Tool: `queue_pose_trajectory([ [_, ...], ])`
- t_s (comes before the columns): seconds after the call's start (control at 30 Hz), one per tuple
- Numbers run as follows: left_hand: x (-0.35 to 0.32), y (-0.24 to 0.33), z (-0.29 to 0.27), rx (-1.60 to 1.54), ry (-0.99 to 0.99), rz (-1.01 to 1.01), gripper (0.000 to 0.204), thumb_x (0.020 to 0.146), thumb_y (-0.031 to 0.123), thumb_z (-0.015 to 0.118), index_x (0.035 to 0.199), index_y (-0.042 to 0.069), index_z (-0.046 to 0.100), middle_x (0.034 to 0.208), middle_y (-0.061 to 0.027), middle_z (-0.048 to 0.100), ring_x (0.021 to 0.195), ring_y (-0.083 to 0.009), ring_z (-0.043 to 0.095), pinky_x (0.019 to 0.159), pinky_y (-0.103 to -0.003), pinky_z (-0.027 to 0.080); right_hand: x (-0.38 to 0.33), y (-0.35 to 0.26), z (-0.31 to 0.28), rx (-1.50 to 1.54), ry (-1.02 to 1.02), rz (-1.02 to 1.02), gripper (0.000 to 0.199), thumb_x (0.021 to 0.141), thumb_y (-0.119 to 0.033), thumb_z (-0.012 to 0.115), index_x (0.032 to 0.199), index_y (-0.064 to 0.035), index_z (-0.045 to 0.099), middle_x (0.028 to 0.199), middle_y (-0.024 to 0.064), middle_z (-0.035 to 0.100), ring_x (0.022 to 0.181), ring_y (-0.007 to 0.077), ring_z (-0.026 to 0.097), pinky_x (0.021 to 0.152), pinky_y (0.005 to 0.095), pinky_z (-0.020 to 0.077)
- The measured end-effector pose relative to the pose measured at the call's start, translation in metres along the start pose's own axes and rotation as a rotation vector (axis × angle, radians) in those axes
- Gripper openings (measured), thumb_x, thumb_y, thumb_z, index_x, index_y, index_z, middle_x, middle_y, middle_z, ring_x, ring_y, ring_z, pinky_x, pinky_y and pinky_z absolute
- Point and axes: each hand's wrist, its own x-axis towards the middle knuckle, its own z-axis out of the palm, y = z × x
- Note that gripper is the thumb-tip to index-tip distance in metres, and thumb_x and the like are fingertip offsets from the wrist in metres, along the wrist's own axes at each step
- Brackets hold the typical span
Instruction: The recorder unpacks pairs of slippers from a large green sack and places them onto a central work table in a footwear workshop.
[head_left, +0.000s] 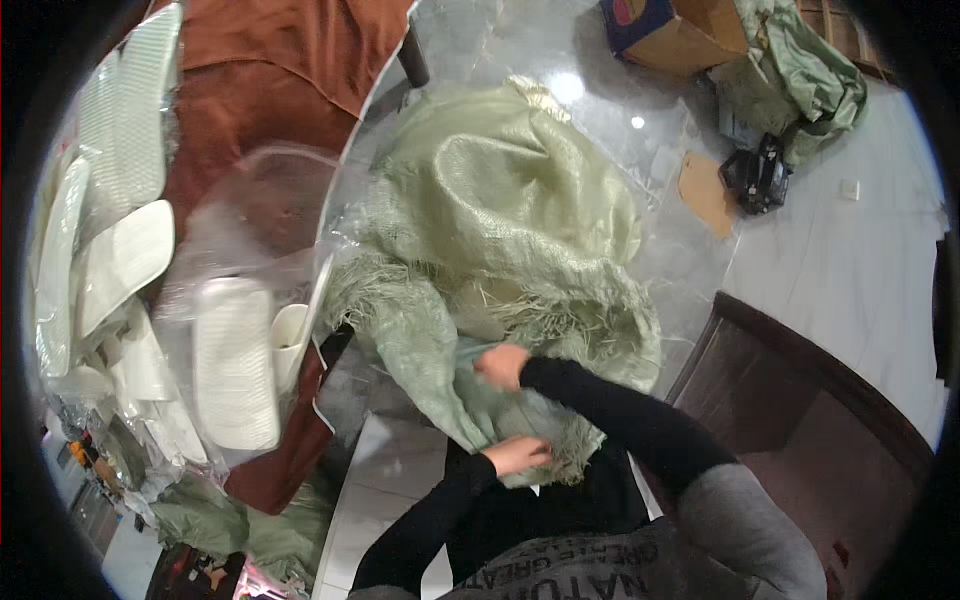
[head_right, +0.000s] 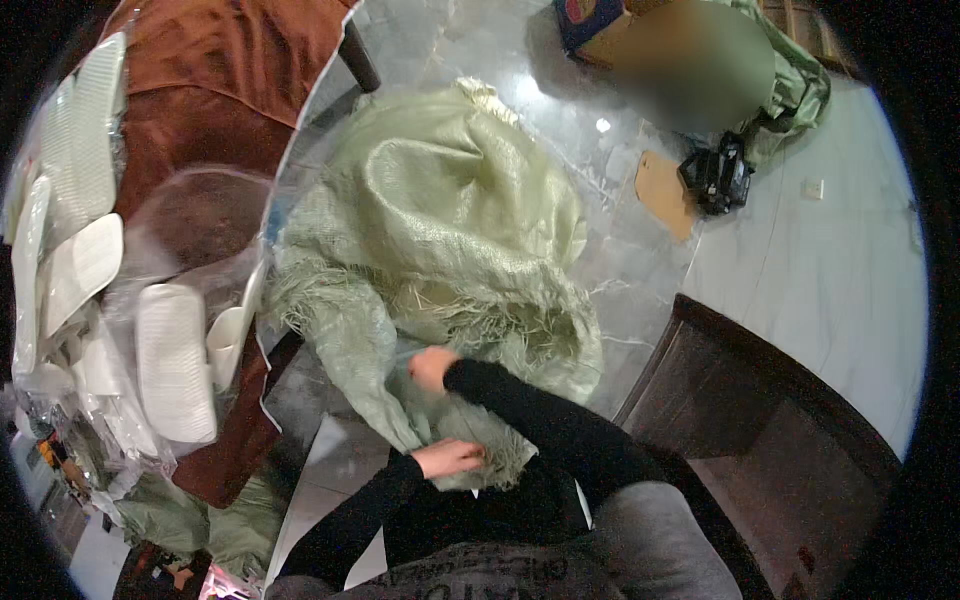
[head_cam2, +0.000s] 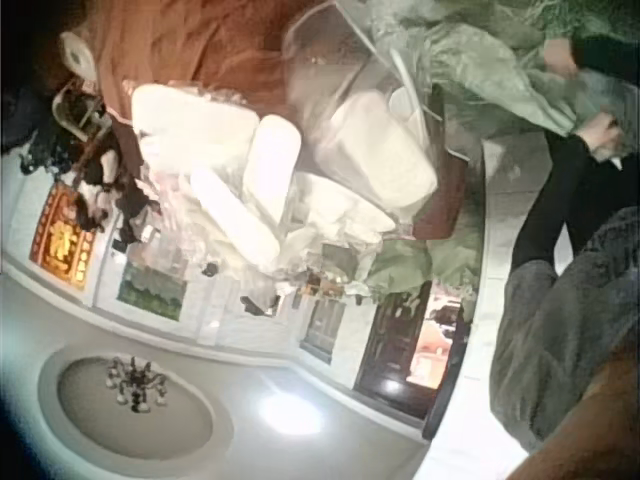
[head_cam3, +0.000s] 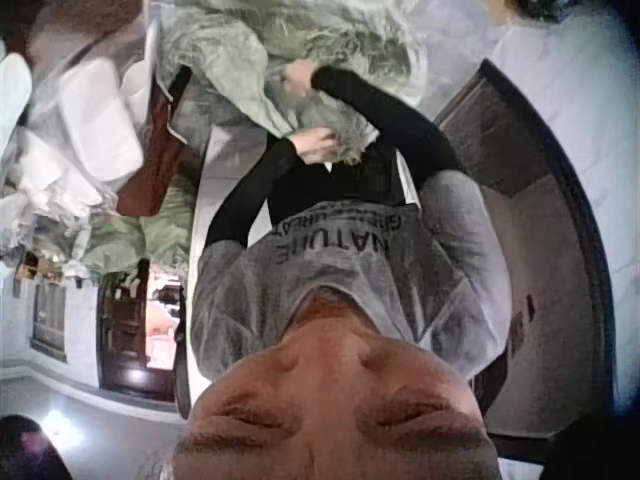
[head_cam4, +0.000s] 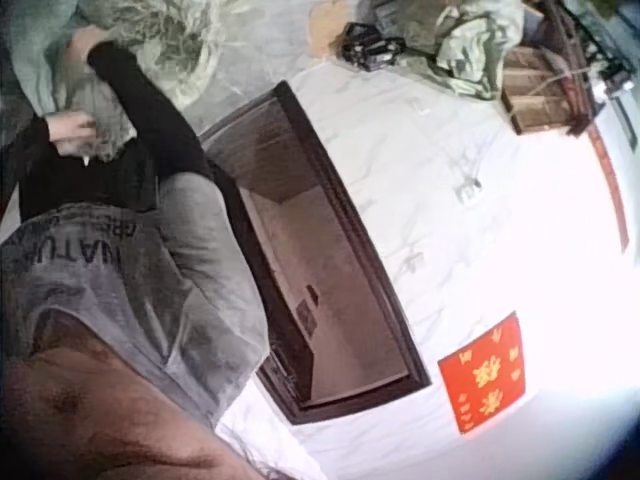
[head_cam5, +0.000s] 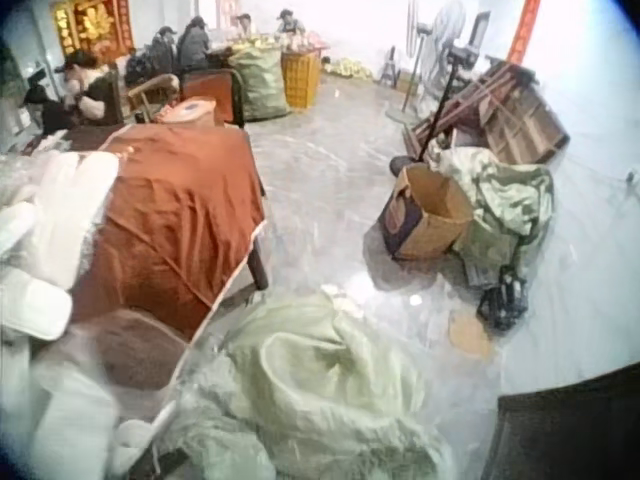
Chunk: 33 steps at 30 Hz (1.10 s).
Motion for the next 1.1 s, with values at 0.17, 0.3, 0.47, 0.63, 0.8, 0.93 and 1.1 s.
queue_pose_trajectory([
  [0.17,-0.041,-0.065,-0.003,-0.321,0.618,-0.25,0.041,0.09,0.031,0.051,0.122,0.006,0.049,0.114,-0.016,0.057,0.103,-0.0321,0.056,0.082,-0.037,0.045,0.06,0.134,-0.059,-0.11,0.389,0.497,0.03,0.082,-0.031,0.05,0.085,-0.0055,0.065,0.086,0.0205,0.064,0.078,0.0386,0.061,0.07,0.0458,0.0492],
  [0.3,-0.054,-0.044,-0.056,-0.264,0.676,-0.058,0.032,0.087,0.023,0.055,0.114,0.005,0.053,0.108,-0.0145,0.058,0.098,-0.0279,0.058,0.082,-0.034,0.045,0.057,0.128,-0.055,0.265,0.726,0.45,0.027,0.081,-0.025,0.049,0.085,-0.0007,0.06,0.085,0.0258,0.059,0.082,0.0418,0.057,0.075,0.0485,0.0458],
  [0.47,-0.038,-0.081,-0.186,0.111,1.616,-0.174,0.044,0.079,0.016,0.065,0.118,0.003,0.049,0.135,-0.0173,0.037,0.125,-0.0301,0.036,0.099,-0.038,0.033,0.061,0.144,0.0,0.251,0.691,0.388,0.022,0.076,-0.02,0.054,0.081,0.001,0.055,0.08,0.0244,0.059,0.08,0.0409,0.057,0.073,0.0486,0.0449],
  [0.63,-0.017,-0.166,-0.26,0.224,1.691,-0.326,0.053,0.071,0.006,0.069,0.119,0.001,0.046,0.14,-0.0141,0.027,0.127,-0.0318,0.031,0.103,-0.038,0.029,0.117,0.136,0.008,0.181,0.295,0.517,0.041,0.081,-0.04,0.056,0.09,-0.0004,0.063,0.086,0.0209,0.062,0.086,0.036,0.06,0.077,0.0437,0.0462],
  [0.8,-0.034,-0.197,-0.261,-0.04,1.702,-0.206,0.035,0.082,0.009,0.059,0.115,-0.002,0.053,0.134,-0.0141,0.04,0.117,-0.0288,0.045,0.099,-0.035,0.033,0.155,0.151,0.009,0.02,-0.138,0.386,0.056,0.083,-0.049,0.05,0.115,-0.0041,0.058,0.119,0.0188,0.056,0.11,0.0294,0.053,0.093,0.0401,0.0402],
  [0.93,-0.043,-0.204,-0.225,-0.62,1.648,-0.015,0.032,0.091,0.015,0.045,0.119,-0.001,0.052,0.126,-0.0118,0.049,0.112,-0.0235,0.05,0.098,-0.034,0.036,0.144,0.238,0.059,-0.122,0.147,0.502,0.056,0.081,-0.047,0.052,0.112,-0.0014,0.058,0.124,0.021,0.05,0.114,0.0361,0.047,0.1,0.0438,0.0339],
  [1.1,-0.149,-0.226,-0.155,-0.296,1.583,-0.196,0.034,0.094,0.012,0.041,0.123,-0.005,0.046,0.124,-0.0142,0.05,0.115,-0.0231,0.047,0.094,-0.033,0.04,0.144,0.177,0.004,0.061,-0.229,0.656,0.066,0.085,-0.038,0.044,0.141,-0.0075,0.024,0.148,0.0138,0.017,0.136,0.0292,0.015,0.112,0.0396,0.0152],
])
